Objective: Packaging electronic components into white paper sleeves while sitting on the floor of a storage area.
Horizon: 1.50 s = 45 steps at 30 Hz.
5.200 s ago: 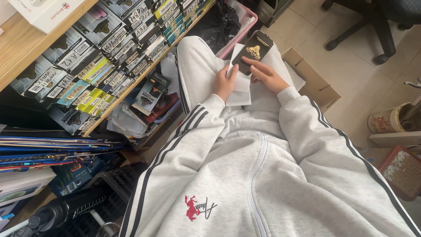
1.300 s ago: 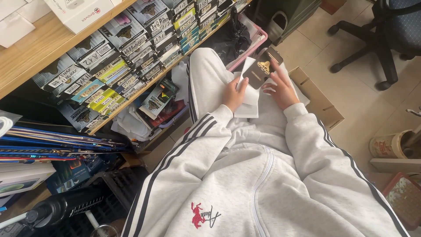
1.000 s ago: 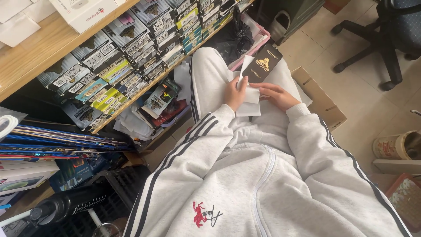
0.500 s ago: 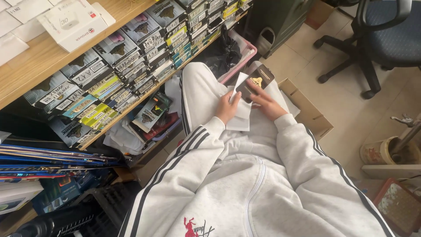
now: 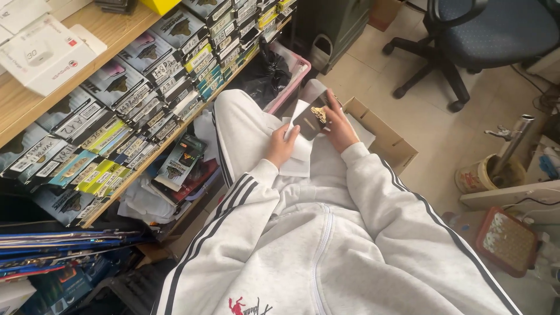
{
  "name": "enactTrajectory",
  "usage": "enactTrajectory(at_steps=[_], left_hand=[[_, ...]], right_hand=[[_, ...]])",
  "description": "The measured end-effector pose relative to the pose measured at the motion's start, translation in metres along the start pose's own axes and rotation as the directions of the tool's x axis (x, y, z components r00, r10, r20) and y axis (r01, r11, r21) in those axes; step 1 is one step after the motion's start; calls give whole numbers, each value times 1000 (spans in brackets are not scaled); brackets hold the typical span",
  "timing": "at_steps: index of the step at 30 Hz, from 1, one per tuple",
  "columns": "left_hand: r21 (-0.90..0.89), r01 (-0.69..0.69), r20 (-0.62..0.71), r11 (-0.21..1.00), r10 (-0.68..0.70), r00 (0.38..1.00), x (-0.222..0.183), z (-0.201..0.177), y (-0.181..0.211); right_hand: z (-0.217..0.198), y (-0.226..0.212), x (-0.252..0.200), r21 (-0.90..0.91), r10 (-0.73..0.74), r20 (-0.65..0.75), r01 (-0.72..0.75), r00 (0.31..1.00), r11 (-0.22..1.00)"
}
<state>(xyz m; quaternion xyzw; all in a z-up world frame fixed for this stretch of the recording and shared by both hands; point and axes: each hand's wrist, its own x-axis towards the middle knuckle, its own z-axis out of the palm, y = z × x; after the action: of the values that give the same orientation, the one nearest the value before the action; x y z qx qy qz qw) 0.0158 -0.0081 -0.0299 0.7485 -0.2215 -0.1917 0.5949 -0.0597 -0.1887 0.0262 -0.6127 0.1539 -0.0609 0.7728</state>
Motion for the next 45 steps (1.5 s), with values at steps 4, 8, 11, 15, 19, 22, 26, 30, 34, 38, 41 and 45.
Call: enactTrajectory(at_steps=[4,8,11,15,19,22,26,30,34,38,41,45], left_hand=[[-5,6,-37,1000,-6,999,3,-5,-2],[42,32,-25,999,-31,999,2,-7,-1],[45,13,-12,999,-12,1000,-1,-7,10],[21,11,13,1000,-11,1000,-3,-5,13],[9,24,11,1000,-24,1000,-3,-5,12],[-8,-8,-48,1000,8,999,-1,-5,2],[-7,4,-55,1000,-4,998,1,-7,5],[-11,-3,-27,1000,3,1000,-2,-7,16],[-13,3,-20,1000,-4,1000,-8,-7,28],[-19,52,-57,998,-53,997,1,-6,11],[-46,68,-95,997,-72,993,0,-7,7],[-61,51,-90,997,-56,994,2,-6,0]], right_hand=[[13,-8,-13,-200,114,152,-83,982,976],[22,-8,-20,-280,206,259,-131,944,951],[11,1,-9,-115,155,166,-137,974,984],[-2,-1,-1,149,22,-8,-20,1000,989],[-2,3,0,110,15,-40,-11,999,994],[8,-1,-8,-109,94,131,-80,987,991],[19,-9,-16,-245,207,255,-144,944,959],[3,0,-2,26,90,144,-95,985,995],[-4,3,5,164,36,-48,-27,998,986],[14,-8,-8,-117,89,28,-86,996,989],[31,-24,-24,-378,207,153,-136,966,916],[26,-9,-21,-210,202,209,-158,957,965]])
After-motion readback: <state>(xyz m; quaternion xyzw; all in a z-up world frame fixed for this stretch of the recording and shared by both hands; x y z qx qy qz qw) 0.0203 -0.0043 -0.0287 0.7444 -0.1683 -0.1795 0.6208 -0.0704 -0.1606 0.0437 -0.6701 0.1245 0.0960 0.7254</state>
